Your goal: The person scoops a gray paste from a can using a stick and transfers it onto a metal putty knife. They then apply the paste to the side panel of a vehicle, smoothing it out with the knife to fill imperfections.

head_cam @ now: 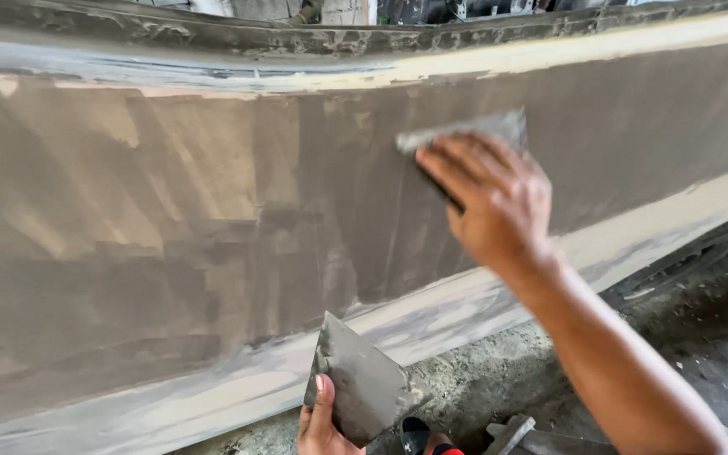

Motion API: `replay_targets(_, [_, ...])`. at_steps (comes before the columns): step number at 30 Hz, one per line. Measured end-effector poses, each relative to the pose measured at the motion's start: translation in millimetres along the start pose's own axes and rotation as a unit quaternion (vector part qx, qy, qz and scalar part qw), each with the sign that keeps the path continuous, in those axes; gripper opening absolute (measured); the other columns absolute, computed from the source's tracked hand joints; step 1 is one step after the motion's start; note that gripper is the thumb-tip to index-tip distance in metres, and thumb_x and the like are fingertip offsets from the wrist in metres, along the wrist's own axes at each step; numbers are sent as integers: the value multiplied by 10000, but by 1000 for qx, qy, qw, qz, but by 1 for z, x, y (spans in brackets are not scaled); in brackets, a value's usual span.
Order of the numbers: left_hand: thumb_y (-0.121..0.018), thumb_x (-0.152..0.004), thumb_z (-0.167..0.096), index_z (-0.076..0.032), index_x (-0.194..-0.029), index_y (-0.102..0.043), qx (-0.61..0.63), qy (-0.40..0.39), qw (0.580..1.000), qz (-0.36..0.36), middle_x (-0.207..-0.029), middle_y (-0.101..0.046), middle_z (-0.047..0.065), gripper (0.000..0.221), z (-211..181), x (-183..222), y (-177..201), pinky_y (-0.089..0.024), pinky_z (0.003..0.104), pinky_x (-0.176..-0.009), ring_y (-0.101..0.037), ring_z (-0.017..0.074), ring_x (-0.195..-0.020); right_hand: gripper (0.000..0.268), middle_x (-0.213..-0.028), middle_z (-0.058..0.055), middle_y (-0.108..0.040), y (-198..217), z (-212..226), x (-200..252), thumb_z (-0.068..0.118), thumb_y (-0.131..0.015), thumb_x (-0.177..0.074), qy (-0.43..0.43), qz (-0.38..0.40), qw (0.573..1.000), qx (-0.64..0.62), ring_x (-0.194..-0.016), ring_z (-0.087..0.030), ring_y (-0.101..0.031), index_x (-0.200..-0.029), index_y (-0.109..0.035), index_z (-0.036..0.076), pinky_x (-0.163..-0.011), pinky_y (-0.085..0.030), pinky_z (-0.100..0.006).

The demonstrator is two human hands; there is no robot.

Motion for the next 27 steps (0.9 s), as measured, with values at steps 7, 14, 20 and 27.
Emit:
replay_targets(7, [-673,-883,-264,-7,-1314,-623,38,21,998,38,-1216,-709,155,504,4,7,0,-582,534,-908,-701,332,-1084,413,-1260,-66,-745,-41,47,138,-18,-674,-850,-9,34,998,-48,-1204,-218,-678,-1221,-752,146,-1040,-577,-419])
replay_targets(14, [-643,-916,-266,14,-1334,-609,39,25,999,25,-1251,-701,176,504,-7,18,4,-548,565,-971,-685,345,-1133,310,-1202,-70,-764,32,13,19,7,-566,-1049,-4,-18,997,-79,-1066,-197,-727,-1256,-753,143,-822,-604,-341])
replay_targets(20, [-619,-935,-273,0,-1352,-587,63,23,995,72,-1260,-690,159,500,-1,11,8,-530,557,-989,-678,330,-1144,367,-1387,-71,-679,37,24,-56,1,-629,-1015,19,-76,997,-20,-1304,-276,-633,-1342,-732,132,-1052,-545,-446])
replay_targets(27, [-595,-954,-293,-11,-1339,-620,36,16,998,54,-1219,-708,186,477,-11,0,19,-542,575,-936,-681,365,-1102,432,-1386,-69,-671,-24,75,25,3,-630,-961,-41,-36,998,-26,-1301,-278,-619,-1355,-703,164,-1091,-531,-440])
Point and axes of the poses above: each hand's wrist, its own x-axis away from the middle knuckle, its own y-axis out of the back of the hand, z = x × y, the point moved 5 cm from there along -x, towards the middle knuckle
